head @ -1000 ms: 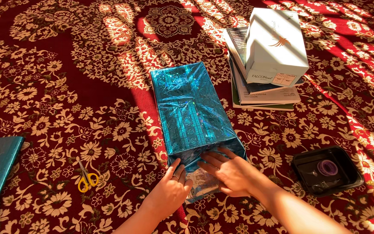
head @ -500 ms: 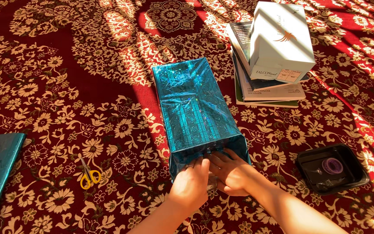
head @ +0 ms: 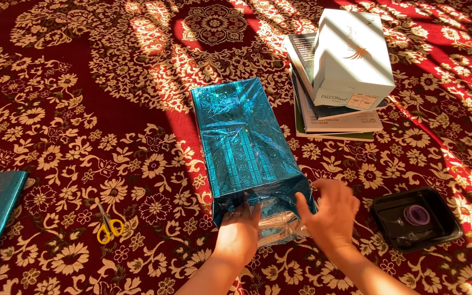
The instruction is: The person wraps a rectangular box with shiny blue wrapping paper on a bed, folding the paper over the box and pressing the folds flat. They take tape from a small black tray and apply tape to secure the paper, then fold and tape the open ends of the paper around the box.
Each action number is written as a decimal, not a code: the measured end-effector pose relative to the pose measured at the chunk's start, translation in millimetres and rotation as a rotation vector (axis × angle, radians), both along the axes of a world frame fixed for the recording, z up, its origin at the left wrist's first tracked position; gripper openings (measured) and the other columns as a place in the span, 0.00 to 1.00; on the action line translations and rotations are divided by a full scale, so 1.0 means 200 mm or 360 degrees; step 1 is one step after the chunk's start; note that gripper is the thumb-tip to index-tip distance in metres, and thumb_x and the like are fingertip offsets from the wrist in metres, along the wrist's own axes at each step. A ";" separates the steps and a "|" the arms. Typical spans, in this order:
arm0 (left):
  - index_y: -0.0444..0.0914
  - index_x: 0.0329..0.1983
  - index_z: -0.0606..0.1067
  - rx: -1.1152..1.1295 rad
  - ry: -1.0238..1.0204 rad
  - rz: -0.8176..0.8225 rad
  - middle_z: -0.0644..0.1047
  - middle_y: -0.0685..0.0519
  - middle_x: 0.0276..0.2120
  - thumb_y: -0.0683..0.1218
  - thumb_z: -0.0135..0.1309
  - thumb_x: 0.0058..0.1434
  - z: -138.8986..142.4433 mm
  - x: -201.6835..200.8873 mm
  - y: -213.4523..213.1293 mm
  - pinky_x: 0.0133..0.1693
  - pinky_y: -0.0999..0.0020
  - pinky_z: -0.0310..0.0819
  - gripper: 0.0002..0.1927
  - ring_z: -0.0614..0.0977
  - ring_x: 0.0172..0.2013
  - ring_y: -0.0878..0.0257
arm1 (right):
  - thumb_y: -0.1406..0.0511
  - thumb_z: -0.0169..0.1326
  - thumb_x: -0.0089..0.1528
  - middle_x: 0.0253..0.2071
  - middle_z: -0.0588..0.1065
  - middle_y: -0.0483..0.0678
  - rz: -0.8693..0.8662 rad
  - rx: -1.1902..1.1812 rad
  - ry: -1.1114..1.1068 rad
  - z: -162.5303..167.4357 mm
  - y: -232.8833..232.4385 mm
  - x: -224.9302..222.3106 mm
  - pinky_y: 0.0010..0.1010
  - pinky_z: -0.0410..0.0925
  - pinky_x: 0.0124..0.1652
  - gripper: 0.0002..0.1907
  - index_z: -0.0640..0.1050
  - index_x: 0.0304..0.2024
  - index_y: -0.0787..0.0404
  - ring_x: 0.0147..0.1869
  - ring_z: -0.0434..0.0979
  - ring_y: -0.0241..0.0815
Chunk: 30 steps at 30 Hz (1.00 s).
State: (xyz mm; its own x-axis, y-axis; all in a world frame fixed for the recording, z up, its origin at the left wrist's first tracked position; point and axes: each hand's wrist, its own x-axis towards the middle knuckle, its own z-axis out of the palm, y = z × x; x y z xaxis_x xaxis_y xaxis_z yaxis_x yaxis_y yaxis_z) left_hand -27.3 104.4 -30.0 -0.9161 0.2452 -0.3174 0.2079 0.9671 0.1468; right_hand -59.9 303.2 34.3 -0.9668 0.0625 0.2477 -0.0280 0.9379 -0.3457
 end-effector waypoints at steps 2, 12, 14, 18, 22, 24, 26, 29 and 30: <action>0.45 0.80 0.39 -0.0167 -0.0114 -0.0068 0.56 0.34 0.72 0.43 0.55 0.63 0.03 -0.01 0.02 0.61 0.49 0.62 0.49 0.64 0.67 0.46 | 0.46 0.62 0.54 0.46 0.76 0.45 -0.0100 -0.0133 -0.0388 0.02 0.02 -0.06 0.44 0.54 0.58 0.32 0.74 0.54 0.55 0.54 0.74 0.45; 0.49 0.83 0.33 -0.0444 -0.0158 -0.0092 0.76 0.37 0.53 0.46 0.56 0.65 0.07 -0.16 0.24 0.43 0.52 0.74 0.54 0.79 0.48 0.47 | 0.52 0.59 0.59 0.28 0.81 0.42 -0.0065 -0.0365 -0.0834 -0.14 0.23 -0.06 0.32 0.71 0.32 0.14 0.83 0.38 0.52 0.29 0.82 0.37; 0.48 0.83 0.33 -0.0519 -0.0129 -0.0109 0.78 0.38 0.50 0.45 0.58 0.64 0.03 -0.19 0.27 0.41 0.51 0.74 0.56 0.80 0.46 0.48 | 0.52 0.60 0.58 0.26 0.81 0.42 0.0061 -0.0331 -0.0739 -0.15 0.27 -0.04 0.29 0.69 0.31 0.14 0.84 0.34 0.53 0.28 0.81 0.34; 0.48 0.83 0.34 -0.0641 -0.0047 -0.0174 0.79 0.40 0.46 0.44 0.58 0.62 -0.03 -0.18 0.30 0.34 0.53 0.73 0.56 0.80 0.42 0.50 | 0.49 0.57 0.61 0.27 0.81 0.40 0.0061 -0.0065 -0.0854 -0.13 0.32 0.01 0.32 0.67 0.33 0.16 0.84 0.35 0.51 0.28 0.78 0.38; 0.51 0.82 0.36 -0.0630 -0.0036 -0.0166 0.79 0.44 0.45 0.44 0.59 0.62 -0.03 -0.16 0.31 0.31 0.55 0.71 0.56 0.79 0.40 0.51 | 0.44 0.62 0.55 0.30 0.79 0.38 0.0187 -0.0033 -0.0487 -0.09 0.31 0.04 0.38 0.63 0.47 0.22 0.80 0.36 0.53 0.35 0.78 0.35; 0.50 0.83 0.34 -0.0698 -0.0145 -0.0215 0.77 0.41 0.47 0.46 0.63 0.59 -0.02 -0.15 0.31 0.32 0.57 0.70 0.60 0.78 0.41 0.52 | 0.41 0.63 0.54 0.34 0.78 0.36 0.0171 0.0025 -0.0625 -0.09 0.28 0.02 0.41 0.58 0.55 0.28 0.77 0.47 0.51 0.40 0.78 0.35; 0.50 0.83 0.33 -0.0731 -0.0187 -0.0236 0.76 0.39 0.48 0.47 0.65 0.58 -0.01 -0.16 0.31 0.33 0.57 0.70 0.63 0.78 0.41 0.52 | 0.48 0.58 0.58 0.31 0.79 0.36 0.0224 0.0004 -0.0550 -0.09 0.25 0.01 0.45 0.55 0.58 0.16 0.81 0.36 0.51 0.42 0.77 0.36; 0.53 0.83 0.33 -0.0731 -0.0170 -0.0215 0.75 0.39 0.49 0.47 0.65 0.59 0.00 -0.16 0.31 0.33 0.57 0.71 0.62 0.79 0.41 0.51 | 0.54 0.55 0.60 0.31 0.78 0.36 0.0269 0.0081 -0.0416 -0.09 0.25 0.04 0.46 0.53 0.62 0.12 0.81 0.30 0.51 0.43 0.77 0.37; 0.53 0.83 0.33 -0.0737 -0.0168 -0.0208 0.75 0.38 0.49 0.46 0.65 0.59 -0.01 -0.17 0.31 0.33 0.57 0.71 0.62 0.79 0.41 0.50 | 0.55 0.55 0.59 0.31 0.78 0.35 0.0278 0.0119 -0.0369 -0.08 0.24 0.06 0.45 0.53 0.63 0.11 0.81 0.30 0.52 0.43 0.77 0.37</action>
